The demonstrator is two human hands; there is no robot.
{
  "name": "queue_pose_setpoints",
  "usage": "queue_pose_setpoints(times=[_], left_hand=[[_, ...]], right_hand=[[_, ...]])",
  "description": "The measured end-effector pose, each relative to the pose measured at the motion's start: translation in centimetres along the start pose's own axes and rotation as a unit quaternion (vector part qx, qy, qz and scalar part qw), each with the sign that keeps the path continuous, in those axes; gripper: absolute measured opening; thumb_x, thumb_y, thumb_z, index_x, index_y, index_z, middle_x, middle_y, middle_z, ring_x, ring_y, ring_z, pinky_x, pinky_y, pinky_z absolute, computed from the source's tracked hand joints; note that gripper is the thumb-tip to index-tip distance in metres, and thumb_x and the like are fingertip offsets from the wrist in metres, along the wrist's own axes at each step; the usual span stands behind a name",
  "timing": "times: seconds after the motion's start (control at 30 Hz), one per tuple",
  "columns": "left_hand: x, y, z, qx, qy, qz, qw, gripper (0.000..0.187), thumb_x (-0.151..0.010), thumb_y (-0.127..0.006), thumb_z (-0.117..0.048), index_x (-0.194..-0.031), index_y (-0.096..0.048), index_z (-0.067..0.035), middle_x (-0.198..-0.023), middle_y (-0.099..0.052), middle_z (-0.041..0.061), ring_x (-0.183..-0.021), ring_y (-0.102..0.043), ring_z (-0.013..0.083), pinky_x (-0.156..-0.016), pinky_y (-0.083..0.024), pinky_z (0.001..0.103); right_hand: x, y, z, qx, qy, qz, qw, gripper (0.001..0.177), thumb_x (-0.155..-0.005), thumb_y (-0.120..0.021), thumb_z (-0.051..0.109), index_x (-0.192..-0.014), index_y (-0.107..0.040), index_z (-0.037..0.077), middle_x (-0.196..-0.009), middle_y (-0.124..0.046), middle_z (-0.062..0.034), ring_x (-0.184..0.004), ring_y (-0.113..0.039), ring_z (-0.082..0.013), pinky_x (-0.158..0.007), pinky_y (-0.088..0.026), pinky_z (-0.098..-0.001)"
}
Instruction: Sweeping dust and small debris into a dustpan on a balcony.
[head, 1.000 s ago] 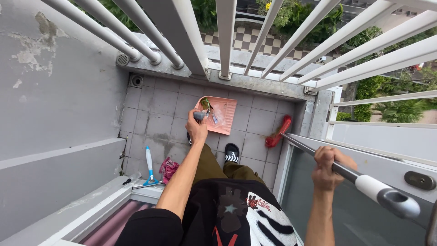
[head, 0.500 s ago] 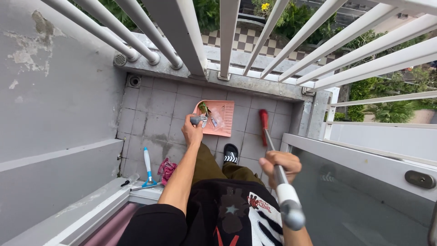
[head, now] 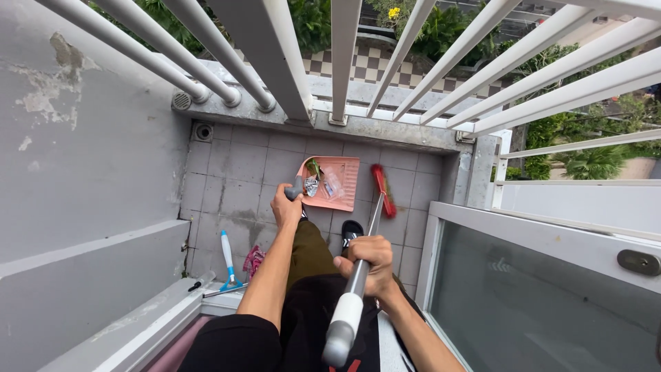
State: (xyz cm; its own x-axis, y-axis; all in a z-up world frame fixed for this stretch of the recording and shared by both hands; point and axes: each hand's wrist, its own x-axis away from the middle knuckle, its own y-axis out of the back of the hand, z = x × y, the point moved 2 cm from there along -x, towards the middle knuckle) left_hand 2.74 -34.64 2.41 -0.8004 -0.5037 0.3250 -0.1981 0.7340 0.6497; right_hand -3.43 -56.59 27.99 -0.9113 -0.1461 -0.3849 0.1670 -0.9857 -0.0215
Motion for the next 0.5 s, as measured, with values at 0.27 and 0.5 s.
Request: queue_pose_setpoints(times=[0.27,0.5], left_hand=[[-1.1,-0.3,-0.3,-0.005,0.000,0.025,1.000,0.041,-0.078,-0.084,-0.013,-0.114,-0.065,-0.010,-0.109,-0.072,0.021,-0.105,-0.067,0.0406,-0.089,-0.052,0.049],[-1.7,0.1,-0.2,-0.041,-0.002,0.058,0.997,0.040,-0.078,-0.085,-0.017,-0.113,-0.067,-0.012,-0.107,-0.073,0.019,-0.104,-0.067,0.0391,-0.089,-0.052,0.048]], right_hand=[[0.3,-2.0,0.8,-0.010,0.020,0.047,0.999,0.041,-0.073,-0.076,0.003,-0.053,-0.041,0.007,-0.047,-0.037,-0.0035,-0.038,-0.038,-0.0183,-0.042,-0.027,-0.0347],[0.6,-1.9,1.3,-0.022,0.036,0.064,0.997,0.039,-0.073,-0.073,0.000,-0.055,-0.040,0.008,-0.047,-0.038,-0.0040,-0.038,-0.038,-0.0199,-0.042,-0.028,-0.0356]])
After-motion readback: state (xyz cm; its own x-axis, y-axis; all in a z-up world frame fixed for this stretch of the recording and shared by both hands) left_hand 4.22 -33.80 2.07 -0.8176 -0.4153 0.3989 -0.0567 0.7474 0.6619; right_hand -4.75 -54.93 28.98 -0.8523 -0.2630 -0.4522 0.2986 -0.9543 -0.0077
